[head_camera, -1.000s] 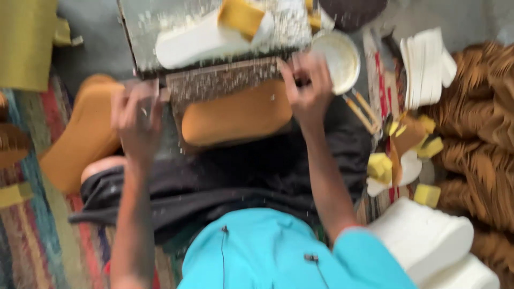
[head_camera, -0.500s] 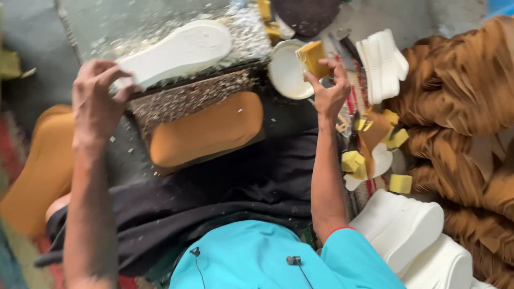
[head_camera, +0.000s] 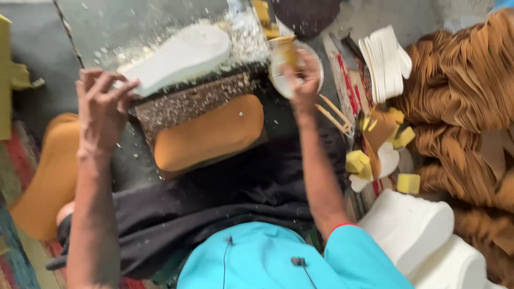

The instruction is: The person applies adhesive to shoe insoles and outsoles using a sponge applicator in preparation for bonding.

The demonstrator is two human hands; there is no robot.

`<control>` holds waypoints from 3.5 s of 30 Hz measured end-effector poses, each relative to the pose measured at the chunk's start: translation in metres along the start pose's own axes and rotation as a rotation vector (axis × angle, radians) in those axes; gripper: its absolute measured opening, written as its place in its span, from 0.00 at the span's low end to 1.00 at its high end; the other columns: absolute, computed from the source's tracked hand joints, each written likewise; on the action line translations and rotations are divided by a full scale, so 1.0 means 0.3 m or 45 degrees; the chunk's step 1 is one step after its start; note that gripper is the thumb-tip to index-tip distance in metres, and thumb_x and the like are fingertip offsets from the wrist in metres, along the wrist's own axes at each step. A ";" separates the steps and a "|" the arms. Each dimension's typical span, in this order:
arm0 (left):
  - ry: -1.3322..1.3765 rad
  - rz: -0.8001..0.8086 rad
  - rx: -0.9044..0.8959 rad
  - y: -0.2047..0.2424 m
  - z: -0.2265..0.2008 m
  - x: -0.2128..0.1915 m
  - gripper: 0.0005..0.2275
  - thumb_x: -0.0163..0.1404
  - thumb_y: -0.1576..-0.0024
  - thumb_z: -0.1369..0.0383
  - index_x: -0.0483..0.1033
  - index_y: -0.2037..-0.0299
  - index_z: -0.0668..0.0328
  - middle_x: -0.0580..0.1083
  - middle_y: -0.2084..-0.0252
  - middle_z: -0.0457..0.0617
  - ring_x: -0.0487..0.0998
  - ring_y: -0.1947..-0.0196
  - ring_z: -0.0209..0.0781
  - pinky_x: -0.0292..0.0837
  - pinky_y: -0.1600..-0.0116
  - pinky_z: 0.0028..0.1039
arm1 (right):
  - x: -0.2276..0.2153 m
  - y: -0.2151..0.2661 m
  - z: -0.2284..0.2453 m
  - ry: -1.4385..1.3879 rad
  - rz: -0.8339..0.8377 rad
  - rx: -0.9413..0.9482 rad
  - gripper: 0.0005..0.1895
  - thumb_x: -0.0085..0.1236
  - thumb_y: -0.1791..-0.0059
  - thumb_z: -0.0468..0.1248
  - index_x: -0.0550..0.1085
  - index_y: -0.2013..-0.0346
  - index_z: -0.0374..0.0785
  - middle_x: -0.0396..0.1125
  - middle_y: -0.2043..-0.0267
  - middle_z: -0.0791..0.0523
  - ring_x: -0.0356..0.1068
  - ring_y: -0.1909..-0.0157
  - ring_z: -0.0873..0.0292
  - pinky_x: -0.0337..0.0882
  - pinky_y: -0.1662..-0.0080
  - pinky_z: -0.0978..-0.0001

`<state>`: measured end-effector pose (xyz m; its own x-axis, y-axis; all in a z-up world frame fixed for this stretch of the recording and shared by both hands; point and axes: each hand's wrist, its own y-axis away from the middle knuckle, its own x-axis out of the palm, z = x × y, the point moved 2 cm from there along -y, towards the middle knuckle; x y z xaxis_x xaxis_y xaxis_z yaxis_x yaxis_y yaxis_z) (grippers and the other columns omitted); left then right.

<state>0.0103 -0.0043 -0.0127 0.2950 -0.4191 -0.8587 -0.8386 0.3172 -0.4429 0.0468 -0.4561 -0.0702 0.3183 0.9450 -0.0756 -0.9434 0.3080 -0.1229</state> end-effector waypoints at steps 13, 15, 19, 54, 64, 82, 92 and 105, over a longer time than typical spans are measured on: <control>-0.039 -0.002 0.052 -0.003 -0.045 -0.093 0.21 0.60 0.54 0.76 0.83 0.48 0.52 0.76 0.50 0.46 0.70 0.43 0.52 0.70 0.41 0.41 | 0.459 -0.036 0.112 0.813 -0.177 -1.121 0.11 0.54 0.48 0.30 0.78 0.52 0.37 0.67 0.60 0.54 0.71 0.66 0.54 0.74 0.67 0.70; 0.088 0.036 0.131 -0.041 -0.033 -0.085 0.17 0.63 0.46 0.72 0.81 0.46 0.52 0.76 0.50 0.46 0.71 0.46 0.51 0.68 0.44 0.40 | 0.454 -0.072 0.056 0.781 -0.186 -1.082 0.11 0.55 0.50 0.30 0.77 0.53 0.39 0.67 0.61 0.54 0.71 0.66 0.54 0.73 0.66 0.68; 0.147 0.159 0.147 -0.067 -0.014 -0.048 0.19 0.59 0.52 0.76 0.82 0.49 0.51 0.77 0.56 0.43 0.72 0.51 0.48 0.73 0.41 0.36 | 0.524 -0.083 -0.053 0.746 -0.240 -0.974 0.11 0.55 0.52 0.30 0.75 0.55 0.42 0.66 0.64 0.54 0.69 0.65 0.54 0.70 0.64 0.66; -0.316 0.521 0.261 -0.188 0.084 -0.082 0.07 0.64 0.53 0.53 0.86 0.65 0.31 0.67 0.35 0.37 0.57 0.33 0.46 0.54 0.30 0.38 | 0.426 0.216 0.341 1.060 0.180 -0.777 0.23 0.56 0.55 0.26 0.73 0.45 0.44 0.67 0.50 0.50 0.67 0.47 0.50 0.64 0.45 0.51; -0.278 0.583 0.279 -0.248 0.043 -0.146 0.08 0.63 0.57 0.54 0.86 0.69 0.35 0.64 0.36 0.39 0.58 0.34 0.44 0.56 0.29 0.37 | 0.236 0.129 0.327 0.552 -0.085 -0.326 0.23 0.62 0.49 0.42 0.75 0.41 0.37 0.73 0.48 0.51 0.73 0.49 0.53 0.71 0.48 0.61; 0.437 -0.214 -0.474 0.312 -0.242 -0.609 0.06 0.63 0.42 0.75 0.83 0.56 0.61 0.79 0.60 0.46 0.70 0.55 0.40 0.62 0.47 0.24 | 0.402 0.376 0.413 0.103 0.471 -0.338 0.26 0.69 0.51 0.33 0.73 0.38 0.39 0.66 0.37 0.50 0.72 0.50 0.58 0.75 0.53 0.69; 1.097 -0.221 -0.825 0.475 -0.339 -0.220 0.06 0.58 0.43 0.81 0.79 0.58 0.66 0.76 0.58 0.46 0.74 0.54 0.35 0.69 0.47 0.22 | 0.129 0.601 0.231 -0.018 0.236 -0.118 0.09 0.66 0.49 0.28 0.75 0.57 0.32 0.70 0.50 0.52 0.71 0.48 0.61 0.74 0.46 0.72; 1.378 0.016 -1.077 0.366 -0.306 -0.004 0.30 0.61 0.39 0.74 0.55 0.33 0.71 0.76 0.62 0.45 0.75 0.63 0.27 0.70 0.56 0.16 | 0.076 0.294 0.129 0.698 0.295 0.113 0.15 0.77 0.62 0.45 0.82 0.75 0.36 0.72 0.54 0.54 0.74 0.51 0.58 0.75 0.56 0.66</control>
<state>-0.1242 -0.0472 -0.0366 0.1111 -0.9919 -0.0608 -0.9745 -0.1208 0.1892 -0.0328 -0.4032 -0.0444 0.0825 0.8010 -0.5929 -0.9906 0.1310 0.0391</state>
